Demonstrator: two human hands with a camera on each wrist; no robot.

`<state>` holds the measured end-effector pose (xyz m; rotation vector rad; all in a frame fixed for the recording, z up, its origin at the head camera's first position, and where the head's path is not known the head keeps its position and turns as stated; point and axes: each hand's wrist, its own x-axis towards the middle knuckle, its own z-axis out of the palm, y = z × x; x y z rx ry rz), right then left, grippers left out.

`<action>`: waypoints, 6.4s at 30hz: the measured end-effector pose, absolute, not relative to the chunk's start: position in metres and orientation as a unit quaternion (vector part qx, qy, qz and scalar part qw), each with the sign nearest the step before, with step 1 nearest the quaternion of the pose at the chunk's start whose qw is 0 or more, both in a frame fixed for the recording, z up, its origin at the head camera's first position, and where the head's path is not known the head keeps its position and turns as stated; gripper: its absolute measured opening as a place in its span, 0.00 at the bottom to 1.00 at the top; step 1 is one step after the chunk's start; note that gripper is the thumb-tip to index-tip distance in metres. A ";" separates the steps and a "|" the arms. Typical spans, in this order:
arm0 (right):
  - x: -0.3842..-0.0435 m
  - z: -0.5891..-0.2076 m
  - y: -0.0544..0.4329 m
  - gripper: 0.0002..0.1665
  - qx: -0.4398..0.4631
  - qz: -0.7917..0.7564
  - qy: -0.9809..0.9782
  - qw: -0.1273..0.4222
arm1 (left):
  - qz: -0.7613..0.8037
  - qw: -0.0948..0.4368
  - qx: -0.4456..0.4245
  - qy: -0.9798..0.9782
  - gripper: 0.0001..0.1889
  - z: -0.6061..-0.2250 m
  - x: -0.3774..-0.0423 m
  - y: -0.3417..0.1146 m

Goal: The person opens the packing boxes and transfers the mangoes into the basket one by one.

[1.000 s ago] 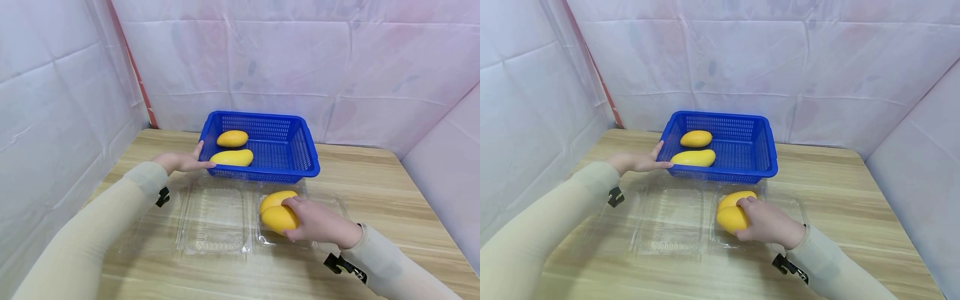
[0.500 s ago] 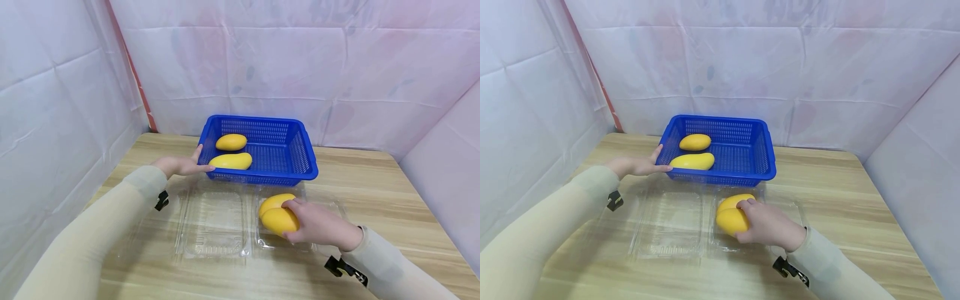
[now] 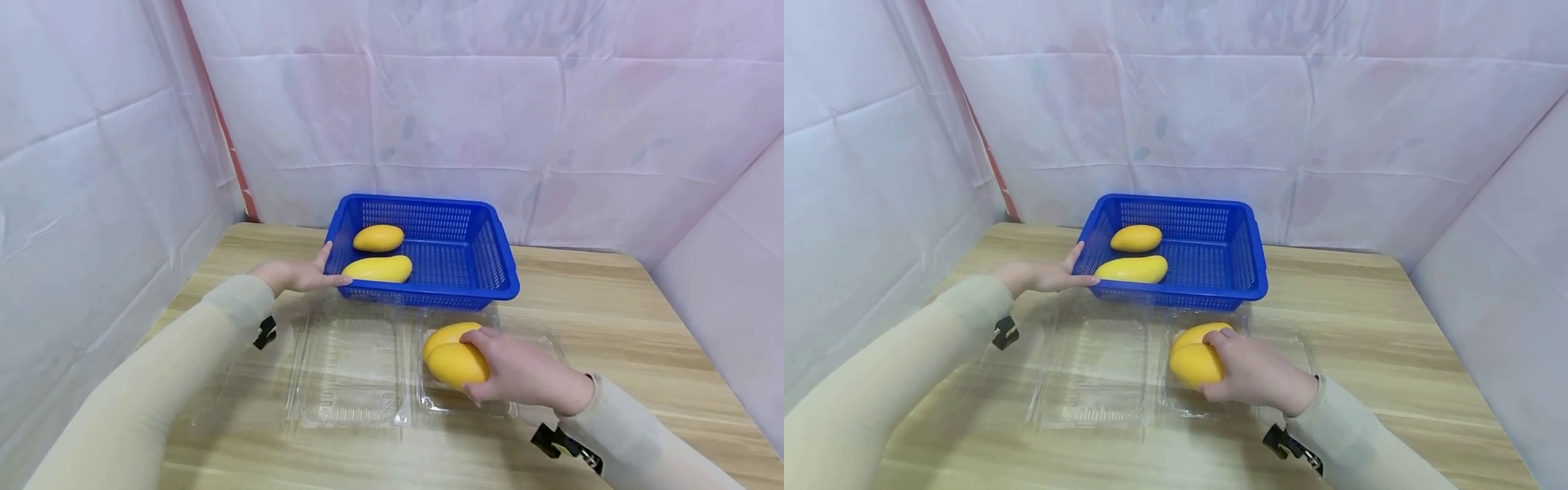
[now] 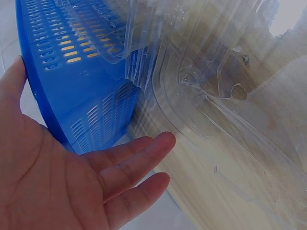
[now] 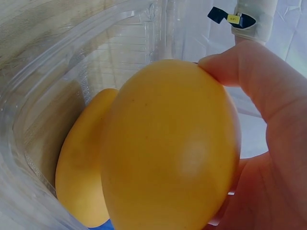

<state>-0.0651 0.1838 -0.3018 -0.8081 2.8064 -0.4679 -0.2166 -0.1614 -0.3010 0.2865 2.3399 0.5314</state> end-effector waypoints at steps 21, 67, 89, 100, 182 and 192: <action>-0.063 -0.302 0.183 0.37 -0.252 -0.153 0.951 0.090 | 0.209 0.352 0.105 0.906 0.55 -0.302 -0.215 -0.161; -0.075 -0.301 0.186 0.38 -0.260 -0.168 0.950 0.040 | 0.214 0.334 0.123 0.910 0.56 -0.309 -0.215 -0.161; -0.076 -0.295 0.187 0.34 -0.264 -0.167 0.950 0.024 | 0.207 0.333 0.124 0.911 0.58 -0.310 -0.216 -0.164; -0.079 -0.292 0.187 0.34 -0.263 -0.167 0.950 0.028 | 0.207 0.337 0.129 0.909 0.58 -0.308 -0.214 -0.161; -0.159 -0.259 0.199 0.36 -0.206 -0.209 0.956 0.022 | 0.222 0.335 0.123 0.907 0.55 -0.308 -0.218 -0.163; -0.179 -0.251 0.197 0.35 -0.193 -0.221 0.956 0.028 | 0.226 0.331 0.133 0.907 0.57 -0.303 -0.223 -0.162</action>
